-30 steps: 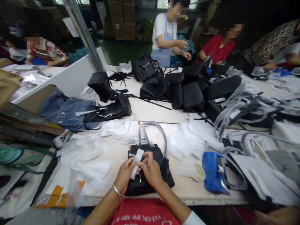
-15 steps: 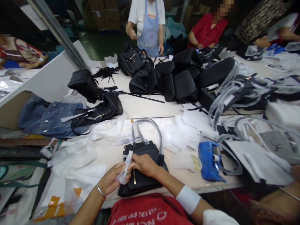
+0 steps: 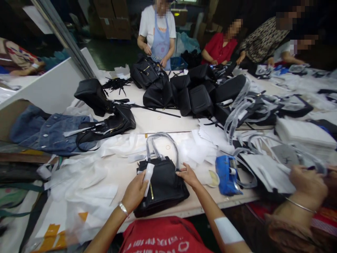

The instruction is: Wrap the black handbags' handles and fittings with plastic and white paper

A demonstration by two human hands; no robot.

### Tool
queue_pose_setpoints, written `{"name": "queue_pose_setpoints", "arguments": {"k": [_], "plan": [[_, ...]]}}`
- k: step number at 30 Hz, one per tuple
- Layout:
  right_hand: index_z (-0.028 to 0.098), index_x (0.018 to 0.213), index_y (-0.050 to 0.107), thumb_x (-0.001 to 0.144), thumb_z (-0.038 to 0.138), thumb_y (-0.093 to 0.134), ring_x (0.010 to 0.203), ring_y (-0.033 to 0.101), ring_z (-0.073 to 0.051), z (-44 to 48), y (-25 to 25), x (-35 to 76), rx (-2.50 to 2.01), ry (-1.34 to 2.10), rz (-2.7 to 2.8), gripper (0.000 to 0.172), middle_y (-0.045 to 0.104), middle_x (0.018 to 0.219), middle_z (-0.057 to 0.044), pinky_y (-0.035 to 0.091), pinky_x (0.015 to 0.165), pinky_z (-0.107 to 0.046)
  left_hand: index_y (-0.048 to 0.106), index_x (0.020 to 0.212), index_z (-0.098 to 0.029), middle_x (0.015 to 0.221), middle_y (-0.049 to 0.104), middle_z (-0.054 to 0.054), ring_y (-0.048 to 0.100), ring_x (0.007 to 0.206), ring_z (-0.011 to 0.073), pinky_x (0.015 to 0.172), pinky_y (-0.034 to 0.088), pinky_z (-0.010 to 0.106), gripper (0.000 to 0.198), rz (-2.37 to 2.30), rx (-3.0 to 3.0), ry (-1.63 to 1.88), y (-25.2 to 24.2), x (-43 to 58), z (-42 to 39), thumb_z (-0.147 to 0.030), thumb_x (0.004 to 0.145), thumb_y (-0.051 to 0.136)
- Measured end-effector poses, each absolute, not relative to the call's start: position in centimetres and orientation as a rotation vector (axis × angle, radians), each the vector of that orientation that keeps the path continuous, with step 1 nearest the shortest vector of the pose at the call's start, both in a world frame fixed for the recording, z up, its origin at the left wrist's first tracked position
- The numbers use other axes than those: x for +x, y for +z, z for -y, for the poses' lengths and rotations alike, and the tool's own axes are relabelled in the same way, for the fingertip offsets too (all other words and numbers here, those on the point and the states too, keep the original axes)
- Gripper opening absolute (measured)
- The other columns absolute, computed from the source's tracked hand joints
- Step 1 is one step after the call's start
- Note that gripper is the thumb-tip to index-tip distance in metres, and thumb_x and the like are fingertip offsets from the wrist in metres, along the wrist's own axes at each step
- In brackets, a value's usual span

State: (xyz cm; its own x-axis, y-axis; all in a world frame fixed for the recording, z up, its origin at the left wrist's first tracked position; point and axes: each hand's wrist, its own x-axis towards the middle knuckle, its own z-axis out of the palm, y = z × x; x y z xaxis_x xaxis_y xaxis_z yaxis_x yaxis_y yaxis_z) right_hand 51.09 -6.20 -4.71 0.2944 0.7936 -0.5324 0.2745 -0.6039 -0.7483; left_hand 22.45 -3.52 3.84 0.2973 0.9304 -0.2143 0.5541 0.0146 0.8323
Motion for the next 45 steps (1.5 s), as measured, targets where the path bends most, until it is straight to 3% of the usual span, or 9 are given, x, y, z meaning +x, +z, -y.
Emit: {"name": "queue_pose_setpoints", "arguments": {"k": [5,11,18,22,25,30,33,37,45], "plan": [[0.014,0.127,0.042,0.06,0.032,0.077,0.075,0.06,-0.016,6.8,-3.8,50.3,-1.817,1.456,0.509,0.078,0.058,0.105,-0.011,0.046,0.06,-0.025,0.051,0.122,-0.01,0.115,0.057,0.019,0.046,0.115,0.0325,0.099,0.033,0.048,0.042,-1.461,2.158,0.282,2.6,22.4,3.6,-0.029,0.086,0.043],[0.021,0.118,0.049,0.062,0.026,0.074,0.081,0.062,-0.014,7.3,-1.3,50.2,-1.581,1.482,0.452,0.062,0.056,0.114,-0.008,0.049,0.063,-0.023,0.048,0.126,-0.01,0.128,0.049,0.019,0.035,0.126,0.032,0.105,0.026,0.048,0.042,-1.292,2.213,0.505,4.1,25.4,4.1,-0.025,0.087,0.043],[0.02,0.119,0.05,0.062,0.021,0.073,0.087,0.061,-0.016,8.4,-0.2,48.7,-1.234,1.551,0.507,0.062,0.059,0.111,-0.008,0.049,0.07,-0.025,0.04,0.133,-0.007,0.109,0.063,0.02,0.063,0.089,0.0282,0.08,0.044,0.036,0.066,-1.202,1.685,0.441,1.8,32.9,5.4,-0.032,0.076,0.061],[0.02,0.12,0.05,0.061,0.02,0.075,0.084,0.061,-0.015,9.3,-0.4,49.4,-1.146,1.586,0.443,0.064,0.061,0.108,-0.007,0.047,0.07,-0.024,0.047,0.125,-0.011,0.068,0.067,0.005,0.063,0.056,0.0181,0.058,0.046,0.028,0.051,-1.166,1.458,0.354,0.3,34.4,4.6,-0.02,0.076,0.056],[0.021,0.119,0.049,0.06,0.018,0.076,0.074,0.061,-0.013,9.8,0.1,50.3,-1.114,1.65,0.364,0.066,0.063,0.102,-0.006,0.047,0.067,-0.025,0.049,0.122,-0.012,0.059,0.064,0.001,0.057,0.043,0.0119,0.048,0.041,0.022,0.042,-1.244,1.315,0.386,0.1,34.4,2.9,-0.02,0.08,0.05],[0.023,0.122,0.047,0.065,0.018,0.073,0.075,0.06,-0.013,10.3,1.5,51.5,-0.989,1.731,0.43,0.063,0.062,0.102,-0.005,0.046,0.067,-0.025,0.048,0.122,-0.012,0.075,0.067,0.006,0.062,0.054,0.013,0.053,0.046,0.023,0.042,-1.479,1.298,0.464,0.2,34.0,0.5,-0.024,0.083,0.049],[0.023,0.121,0.049,0.07,0.019,0.068,0.078,0.059,-0.013,10.8,1.5,52.3,-1.008,1.653,0.53,0.054,0.061,0.099,-0.003,0.045,0.068,-0.024,0.063,0.103,-0.015,0.087,0.069,0.01,0.065,0.084,0.0228,0.079,0.048,0.034,0.032,-1.489,1.416,0.428,0.6,33.9,2.1,-0.019,0.072,0.061],[0.019,0.11,0.055,0.069,0.015,0.062,0.081,0.058,-0.014,11.3,0.8,52.8,-1.074,1.5,0.567,0.042,0.061,0.093,-0.003,0.044,0.072,-0.025,0.064,0.107,-0.018,0.127,0.054,0.011,0.043,0.123,0.0289,0.109,0.025,0.045,0.036,-1.43,1.632,0.653,1.8,34.6,5.7,-0.029,0.073,0.063],[0.024,0.106,0.056,0.077,0.008,0.047,0.088,0.059,-0.015,11.8,3.0,53.5,-1.319,1.062,1.318,0.035,0.064,0.098,0.0,0.045,0.078,-0.027,0.059,0.11,-0.013,0.094,0.066,0.009,0.062,0.082,0.0218,0.074,0.051,0.035,0.045,-1.089,0.702,0.706,4.4,41.0,8.1,-0.04,0.074,0.067]]}}
